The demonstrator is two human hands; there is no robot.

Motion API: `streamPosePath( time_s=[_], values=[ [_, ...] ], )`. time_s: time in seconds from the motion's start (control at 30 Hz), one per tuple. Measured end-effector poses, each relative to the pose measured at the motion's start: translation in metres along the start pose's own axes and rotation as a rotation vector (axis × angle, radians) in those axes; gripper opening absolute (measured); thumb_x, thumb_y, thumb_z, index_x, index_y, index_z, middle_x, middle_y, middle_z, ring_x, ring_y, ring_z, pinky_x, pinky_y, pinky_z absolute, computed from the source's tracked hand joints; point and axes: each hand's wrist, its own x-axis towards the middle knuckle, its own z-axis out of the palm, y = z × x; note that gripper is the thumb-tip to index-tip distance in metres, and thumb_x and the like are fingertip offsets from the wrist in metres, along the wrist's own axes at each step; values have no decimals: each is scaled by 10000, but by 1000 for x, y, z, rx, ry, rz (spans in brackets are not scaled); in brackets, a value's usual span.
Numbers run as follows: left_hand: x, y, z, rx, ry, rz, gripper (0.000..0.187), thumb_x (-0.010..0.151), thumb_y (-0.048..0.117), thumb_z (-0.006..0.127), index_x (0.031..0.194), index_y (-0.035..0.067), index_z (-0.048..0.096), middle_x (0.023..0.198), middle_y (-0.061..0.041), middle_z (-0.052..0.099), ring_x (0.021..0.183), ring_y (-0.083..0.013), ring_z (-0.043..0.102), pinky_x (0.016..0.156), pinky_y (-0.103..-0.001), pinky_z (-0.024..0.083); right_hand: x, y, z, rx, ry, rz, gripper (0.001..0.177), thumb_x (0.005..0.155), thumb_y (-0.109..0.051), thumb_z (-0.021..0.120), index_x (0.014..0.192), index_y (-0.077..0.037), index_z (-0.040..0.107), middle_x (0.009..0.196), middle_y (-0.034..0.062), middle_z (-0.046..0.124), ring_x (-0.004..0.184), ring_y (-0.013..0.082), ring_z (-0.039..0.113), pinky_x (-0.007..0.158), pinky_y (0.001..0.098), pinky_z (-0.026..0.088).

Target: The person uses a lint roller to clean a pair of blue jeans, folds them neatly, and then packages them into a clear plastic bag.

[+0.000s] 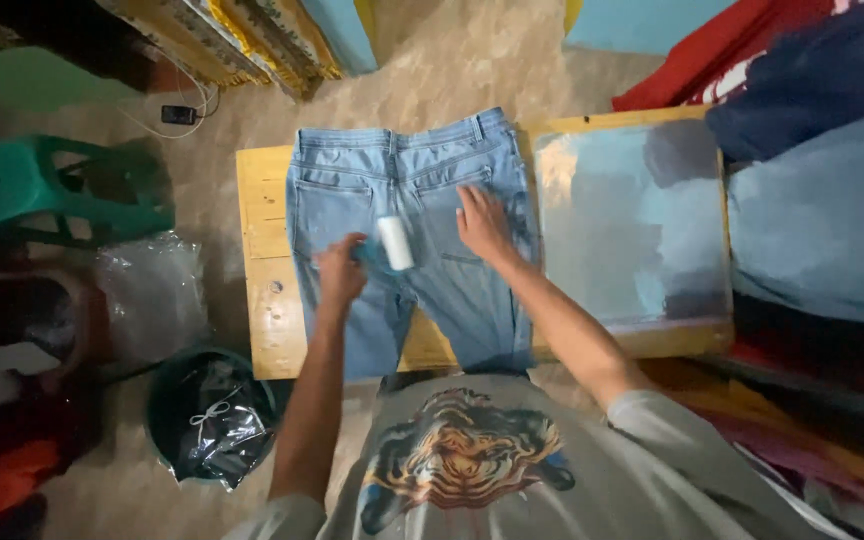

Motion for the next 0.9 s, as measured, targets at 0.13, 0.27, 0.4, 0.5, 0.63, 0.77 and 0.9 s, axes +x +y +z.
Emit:
streamPosePath(
  time_s=[0.13, 0.27, 0.4, 0.5, 0.63, 0.77, 0.9],
  values=[
    [-12, 11, 24, -16, -56, -71, 556, 747, 51, 640, 1232, 322, 614, 1121, 49, 744, 1110, -286, 665, 1068, -660, 380, 51, 22, 13, -171, -42, -194, 543, 953, -171, 669, 1429, 43, 518, 1388, 250, 577, 1323, 425, 532, 1002, 627, 448],
    [12, -22, 7, -168, -54, -46, 506, 726, 76, 670, 1210, 227, 675, 1225, -76, 694, 1176, -366, 639, 997, -631, 486, 82, 35, 24, -304, -253, -93, 432, 911, -367, 710, 1246, -97, 664, 1205, 157, 656, 1182, 363, 606, 998, 609, 377],
    [65, -34, -32, 79, -27, 33, 622, 776, 0, 584, 1350, 241, 585, 1381, -69, 585, 1315, -376, 536, 938, -605, 543, 91, 24, 12, -338, -286, -95, 339, 835, -426, 779, 1028, -148, 776, 1018, 156, 747, 1029, 372, 701, 984, 603, 383],
    [116, -47, -24, 202, -214, 10, 732, 841, 182, 655, 1538, 234, 437, 1564, -69, 456, 1410, -373, 449, 1027, -602, 487, 90, 27, 18, -289, -449, -15, 403, 908, -360, 715, 1166, -53, 752, 1099, 232, 757, 1090, 443, 707, 1131, 740, 237],
    [159, -54, -4, 352, -264, 65, 752, 780, 432, 672, 1497, 283, 502, 1459, -23, 566, 1352, -332, 449, 1027, -584, 413, 86, 21, 11, -341, -434, 16, 344, 959, -295, 648, 1156, -30, 744, 959, 198, 777, 998, 424, 737, 1134, 766, 216],
    [184, -52, -10, 537, -272, 198, 521, 740, 621, 653, 1113, 270, 748, 1159, 2, 745, 1255, -251, 529, 1023, -504, 379, 87, 10, -2, -288, -424, 70, 314, 988, -233, 614, 1182, -20, 736, 973, 223, 778, 997, 441, 735, 1155, 768, 162],
    [180, -25, -49, 519, -515, 234, 568, 698, 631, 672, 999, 173, 821, 1085, -56, 802, 1076, -266, 744, 917, -445, 575, 90, 13, 1, -270, -433, 50, 286, 960, -263, 624, 819, -33, 720, 641, 126, 680, 704, 375, 708, 1139, 763, 230]
  ],
)
